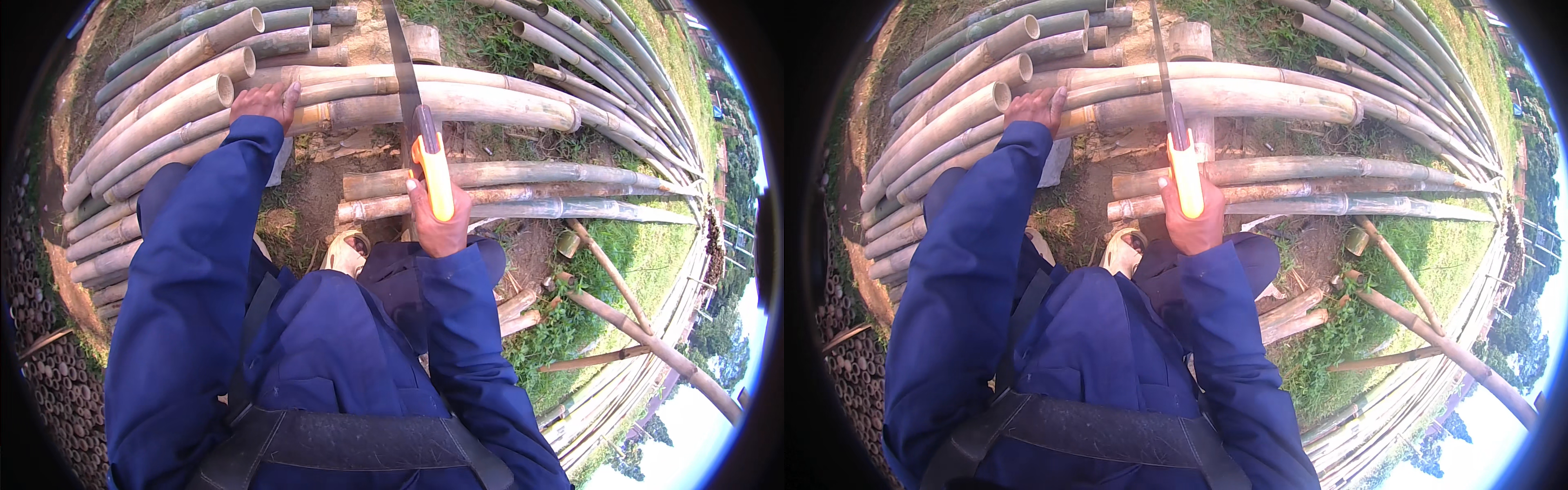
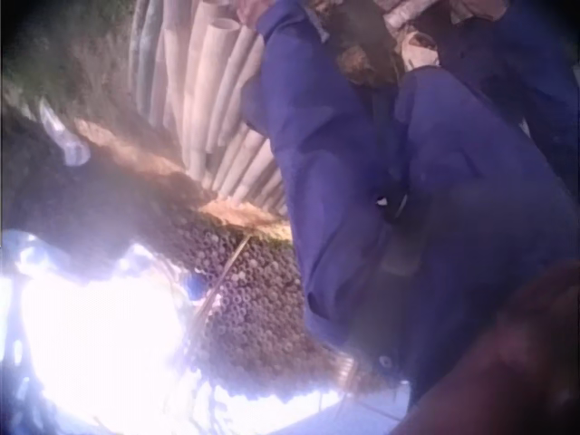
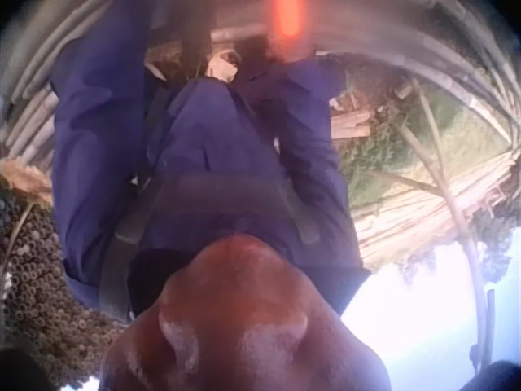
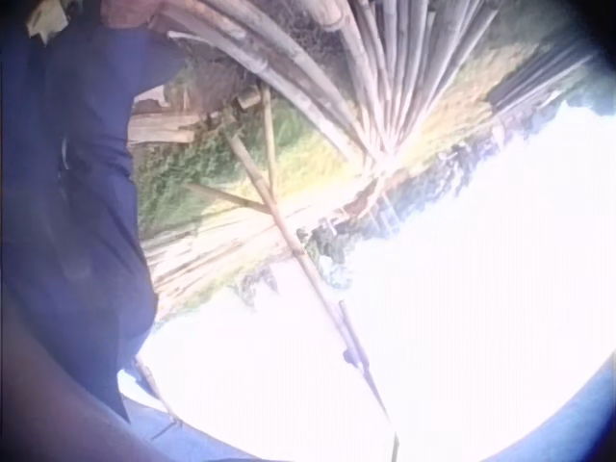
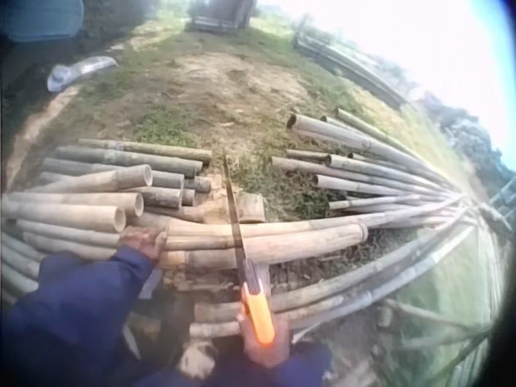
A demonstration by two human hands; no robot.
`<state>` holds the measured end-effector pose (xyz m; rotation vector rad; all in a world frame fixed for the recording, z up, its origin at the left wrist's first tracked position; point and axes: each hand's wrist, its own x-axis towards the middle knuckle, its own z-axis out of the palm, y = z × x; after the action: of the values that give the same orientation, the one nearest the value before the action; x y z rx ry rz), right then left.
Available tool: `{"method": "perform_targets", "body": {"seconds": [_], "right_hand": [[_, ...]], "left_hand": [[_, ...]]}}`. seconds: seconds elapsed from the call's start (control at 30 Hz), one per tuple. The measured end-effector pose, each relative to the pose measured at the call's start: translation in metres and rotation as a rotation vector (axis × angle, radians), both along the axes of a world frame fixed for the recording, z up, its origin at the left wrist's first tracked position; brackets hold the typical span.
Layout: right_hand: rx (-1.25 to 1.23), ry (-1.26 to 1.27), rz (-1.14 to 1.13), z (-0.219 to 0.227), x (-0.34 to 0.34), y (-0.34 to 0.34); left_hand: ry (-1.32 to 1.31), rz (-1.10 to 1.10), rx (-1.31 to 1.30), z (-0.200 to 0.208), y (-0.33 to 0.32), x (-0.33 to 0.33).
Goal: The person uses a hand saw to cut bamboo poles to length, positioning each pole on a support and sawing through it. After cutting, the person moves the cut pieces aside and repeats the process with additional poles.
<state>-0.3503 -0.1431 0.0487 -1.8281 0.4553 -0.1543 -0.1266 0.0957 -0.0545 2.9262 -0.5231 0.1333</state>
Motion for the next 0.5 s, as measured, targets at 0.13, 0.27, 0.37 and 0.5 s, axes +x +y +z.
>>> {"method": "perform_targets", "body": {"seconds": [0.13, 0.27, 0.37, 0.5], "right_hand": [[-0.088, 0.123, 0.029, 0.033, -0.119, 0.018], [-0.103, 0.115, -0.009, 0.034, -0.093, 0.02], [-0.059, -0.033, 0.008, 0.0, 0.001, -0.006], [-0.061, -0.046, 0.014, 0.005, -0.021, 0.014]], "left_hand": [[-0.014, 0.038, -0.032, -0.005, 0.003, 0.002], [-0.027, 0.038, 0.004, 0.004, -0.002, 0.005], [-0.027, 0.026, 0.001, 0.006, -0.009, 0.007], [0.006, 0.026, 0.032, 0.001, 0.001, 0.005]]}}
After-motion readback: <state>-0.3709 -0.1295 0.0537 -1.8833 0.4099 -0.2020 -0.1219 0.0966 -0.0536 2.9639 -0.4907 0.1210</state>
